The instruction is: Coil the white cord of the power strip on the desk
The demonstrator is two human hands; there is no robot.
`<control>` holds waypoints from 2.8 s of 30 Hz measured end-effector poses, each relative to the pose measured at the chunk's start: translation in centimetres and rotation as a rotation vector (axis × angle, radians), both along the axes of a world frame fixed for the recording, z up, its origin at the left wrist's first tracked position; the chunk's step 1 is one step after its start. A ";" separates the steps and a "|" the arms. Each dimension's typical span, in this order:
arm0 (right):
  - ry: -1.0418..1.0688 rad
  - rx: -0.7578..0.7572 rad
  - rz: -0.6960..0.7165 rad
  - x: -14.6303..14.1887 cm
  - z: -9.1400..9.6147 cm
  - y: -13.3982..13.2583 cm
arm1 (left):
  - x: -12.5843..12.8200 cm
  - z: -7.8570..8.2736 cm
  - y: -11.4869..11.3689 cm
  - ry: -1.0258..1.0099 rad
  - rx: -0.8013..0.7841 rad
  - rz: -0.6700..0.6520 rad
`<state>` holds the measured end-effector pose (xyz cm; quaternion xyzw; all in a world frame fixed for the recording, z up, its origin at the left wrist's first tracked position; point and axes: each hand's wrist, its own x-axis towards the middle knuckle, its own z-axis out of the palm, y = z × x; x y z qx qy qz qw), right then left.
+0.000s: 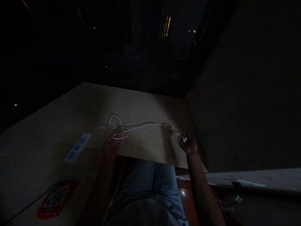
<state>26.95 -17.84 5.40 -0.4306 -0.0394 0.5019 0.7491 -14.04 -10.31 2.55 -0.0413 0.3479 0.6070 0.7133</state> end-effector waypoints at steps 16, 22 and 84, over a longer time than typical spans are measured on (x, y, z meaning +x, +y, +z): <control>-1.144 -0.281 0.618 -8.1 2.0 -6.3 | 3.6 2.5 -0.9 0.997 0.521 -0.437; -1.191 -0.362 0.510 -3.6 3.0 -7.6 | 1.0 3.4 1.2 1.520 0.353 -0.229; -1.006 0.016 0.274 -19.2 -8.1 0.2 | 13.2 7.3 -2.6 1.595 0.872 -0.891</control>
